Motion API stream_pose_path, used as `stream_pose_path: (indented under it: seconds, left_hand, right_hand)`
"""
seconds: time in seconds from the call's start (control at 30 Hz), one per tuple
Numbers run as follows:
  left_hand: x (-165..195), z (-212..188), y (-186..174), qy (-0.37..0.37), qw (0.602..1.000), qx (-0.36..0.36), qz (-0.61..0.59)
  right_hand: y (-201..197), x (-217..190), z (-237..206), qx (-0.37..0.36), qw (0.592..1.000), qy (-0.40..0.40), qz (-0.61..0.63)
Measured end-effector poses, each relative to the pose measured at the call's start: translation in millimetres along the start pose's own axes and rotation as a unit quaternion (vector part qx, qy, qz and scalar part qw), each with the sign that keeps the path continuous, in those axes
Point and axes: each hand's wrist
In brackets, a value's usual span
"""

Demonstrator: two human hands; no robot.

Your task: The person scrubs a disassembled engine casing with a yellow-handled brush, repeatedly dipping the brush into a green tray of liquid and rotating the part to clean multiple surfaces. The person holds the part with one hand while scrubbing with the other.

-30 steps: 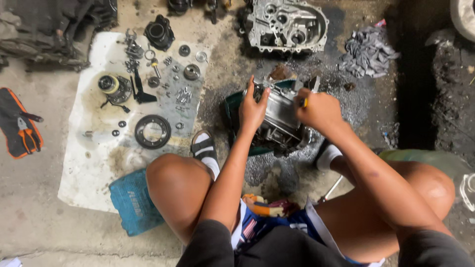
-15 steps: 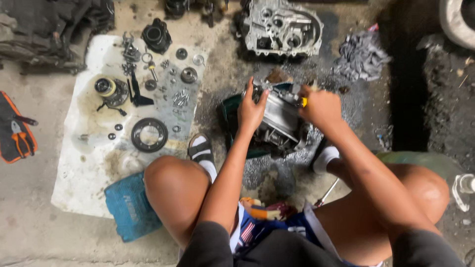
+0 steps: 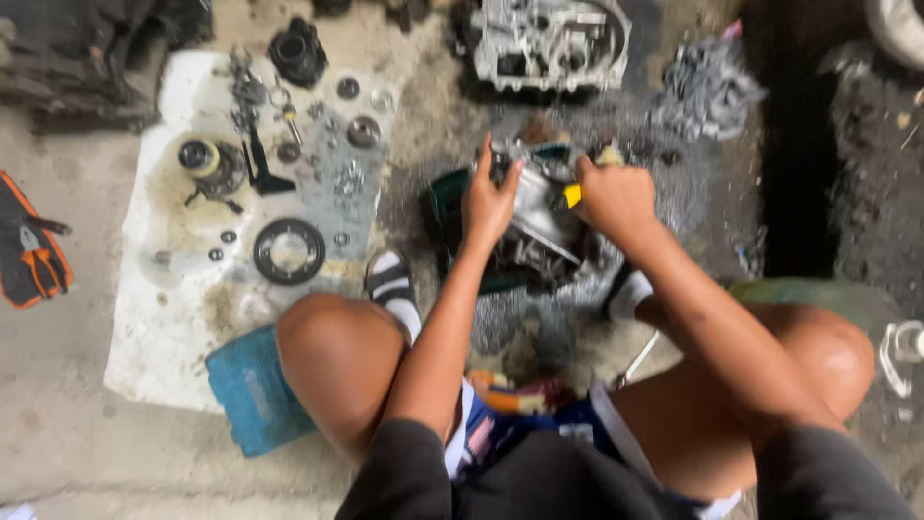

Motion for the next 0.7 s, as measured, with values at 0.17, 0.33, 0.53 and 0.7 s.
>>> stream_pose_path:
  seconds: [0.17,0.33,0.53,0.7]
  left_hand:
    - [0,-1,3,-0.045,0.999,-0.014,0.01]
    - [5,-2,1,-0.032,0.999,-0.015,0.012]
    - [6,-4,1,-0.076,0.996,-0.045,0.016]
    - [1,-3,1,-0.016,1.0,-0.005,0.023]
  right_hand:
    - [1,3,2,-0.083,0.993,0.014,0.078]
    - [-7,2,-2,-0.003,0.999,-0.02,0.046]
    - [-2,3,0,-0.041,0.998,0.004,0.045]
    - [9,2,-2,-0.134,0.991,-0.003,-0.017]
Point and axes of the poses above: each hand's wrist, its own z-axis towards the middle knuckle, its own y-axis out of the palm, x = y × z
